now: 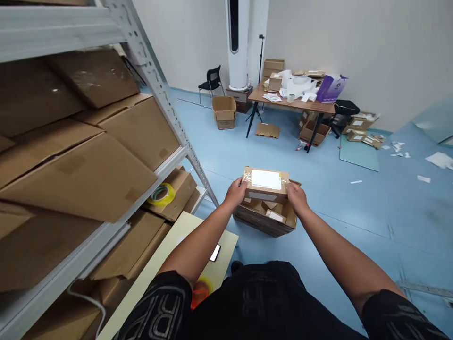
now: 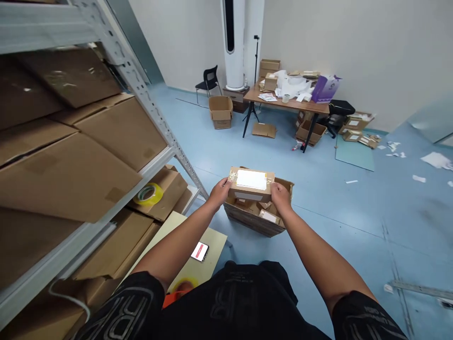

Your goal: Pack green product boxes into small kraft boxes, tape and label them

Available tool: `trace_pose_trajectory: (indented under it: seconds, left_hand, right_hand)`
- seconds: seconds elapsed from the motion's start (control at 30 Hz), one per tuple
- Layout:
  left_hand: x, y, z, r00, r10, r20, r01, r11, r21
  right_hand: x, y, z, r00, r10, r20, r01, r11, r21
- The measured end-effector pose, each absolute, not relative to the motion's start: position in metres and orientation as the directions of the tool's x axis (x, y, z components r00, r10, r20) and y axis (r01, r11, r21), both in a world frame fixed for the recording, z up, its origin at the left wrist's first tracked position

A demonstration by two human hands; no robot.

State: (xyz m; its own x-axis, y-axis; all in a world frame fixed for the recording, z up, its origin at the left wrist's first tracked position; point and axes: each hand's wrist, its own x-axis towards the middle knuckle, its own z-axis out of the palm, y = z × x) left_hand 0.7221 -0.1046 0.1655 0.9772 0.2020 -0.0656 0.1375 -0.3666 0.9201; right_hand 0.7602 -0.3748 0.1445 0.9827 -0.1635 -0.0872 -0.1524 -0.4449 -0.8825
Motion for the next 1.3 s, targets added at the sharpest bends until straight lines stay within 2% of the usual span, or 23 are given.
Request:
trace_pose_trajectory:
  seconds: [0.13,0.2,0.37,0.63,0.83,1.0,1.3]
  left_hand:
    - [0.764,-0.115,0.152,0.983,0.167,-0.070,0.135,-0.416,0.899]
    - [0.781,-0.118,0.141,0.979,0.189,-0.073,0.153,-0.455,0.877]
    - [0.813,-0.118,0.119,0.935,0.334,-0.122,0.279,-0.475,0.835]
    - [0.827,-0.117,0.135,0.885,0.449,-0.125,0.333,-0.421,0.844]
    - [0.805,-0.111,0.131,0.806,0.565,-0.177,0.434,-0.360,0.826]
    - [0.771,-0.098,0.123,0.725,0.670,-0.158,0.455,-0.295,0.840]
    - [0.643,-0.059,0.120,0.455,0.865,-0.212,0.516,-0.062,0.855]
  right_hand:
    - [0.790,-0.386,0.131,0.975,-0.177,-0.134,-0.200,-0.437,-0.877]
    - [0.807,-0.389,0.121,0.976,-0.156,-0.149,-0.207,-0.484,-0.850]
    - [0.850,-0.393,0.099,0.991,0.001,-0.136,-0.105,-0.627,-0.772]
    - [0.909,-0.392,0.091,0.918,0.250,-0.307,-0.055,-0.687,-0.725]
    - [0.936,-0.371,0.091,0.861,0.410,-0.302,0.059,-0.670,-0.740]
    - [0.941,-0.343,0.082,0.806,0.513,-0.295,0.133,-0.642,-0.755]
    - [0.874,-0.253,0.067,0.569,0.789,-0.233,0.412,-0.518,-0.750]
